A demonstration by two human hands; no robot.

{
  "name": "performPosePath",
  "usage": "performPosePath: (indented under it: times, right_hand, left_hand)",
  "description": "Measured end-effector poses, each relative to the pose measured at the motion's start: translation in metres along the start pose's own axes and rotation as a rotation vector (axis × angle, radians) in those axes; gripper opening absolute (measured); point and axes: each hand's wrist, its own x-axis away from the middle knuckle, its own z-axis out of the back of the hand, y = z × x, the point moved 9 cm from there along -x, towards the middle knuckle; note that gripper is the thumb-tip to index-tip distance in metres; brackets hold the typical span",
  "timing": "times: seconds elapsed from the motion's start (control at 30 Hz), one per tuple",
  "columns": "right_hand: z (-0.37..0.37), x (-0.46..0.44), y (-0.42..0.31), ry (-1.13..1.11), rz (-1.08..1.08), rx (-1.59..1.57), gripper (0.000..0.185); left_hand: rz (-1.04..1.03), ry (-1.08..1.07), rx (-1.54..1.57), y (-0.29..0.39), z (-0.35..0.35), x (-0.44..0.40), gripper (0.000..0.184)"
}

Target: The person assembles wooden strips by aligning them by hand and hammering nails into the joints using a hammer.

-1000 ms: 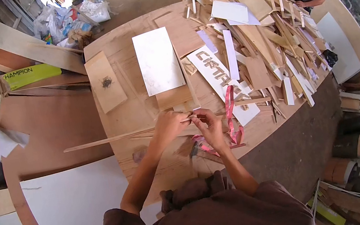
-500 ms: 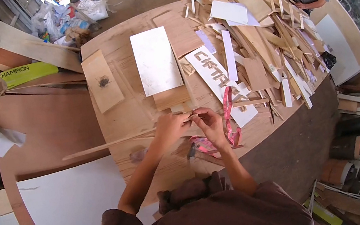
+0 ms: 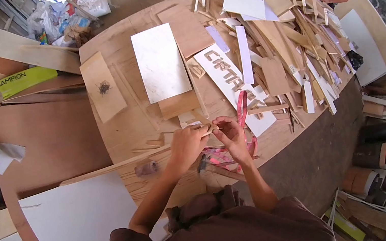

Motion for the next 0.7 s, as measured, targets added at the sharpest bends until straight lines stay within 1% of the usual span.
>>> performPosePath:
  times: [0.07,0.13,0.2,0.27,0.3,0.37,0.4,0.47,0.53,0.6,0.63,0.7]
  right_hand:
    - [0.003,-0.001,-0.002,0.037,0.073,-0.067,0.042]
    - [0.005,-0.001,0.003,0.048,0.09,-0.086,0.045]
    - [0.004,-0.003,0.004,0.056,0.106,-0.108,0.048]
    - [0.002,-0.006,0.001,0.063,0.126,-0.139,0.04]
    - [0.003,-0.008,0.006,0.056,0.118,-0.145,0.04]
    - [-0.001,-0.011,0.004,-0.033,0.225,0.004,0.03]
    - [-0.002,-0.014,0.003,-0.038,0.223,0.002,0.03]
    - [-0.007,-0.018,-0.001,-0.041,0.219,0.033,0.027]
    - [-0.008,-0.021,-0.001,-0.054,0.224,0.048,0.028]
    - [-0.01,-0.024,-0.001,-0.068,0.225,0.061,0.029]
    - [-0.011,-0.024,-0.003,-0.078,0.236,0.07,0.029]
    - [-0.012,-0.024,-0.007,-0.091,0.243,0.079,0.029]
  left_hand:
    - [-0.023,0.014,0.005,0.005,0.0,-0.001,0.018]
    - [-0.04,0.03,0.007,0.005,-0.001,-0.003,0.018]
    - [-0.06,-0.041,-0.042,0.002,-0.007,-0.004,0.022]
    - [-0.069,-0.036,-0.057,0.001,-0.004,-0.006,0.023]
    - [-0.092,-0.025,-0.069,0.002,-0.001,-0.007,0.025]
    - [-0.09,0.005,-0.058,-0.006,-0.003,-0.006,0.026]
    - [-0.102,0.04,-0.044,-0.007,0.001,-0.007,0.028]
    - [-0.074,0.042,-0.056,-0.008,0.006,-0.005,0.028]
    - [-0.046,0.044,-0.069,-0.011,0.009,-0.004,0.028]
    - [-0.117,0.124,-0.043,-0.006,0.016,-0.002,0.027]
    - [-0.109,0.122,-0.045,-0.007,0.016,-0.002,0.027]
    - [-0.076,0.121,0.016,-0.008,0.016,-0.003,0.019]
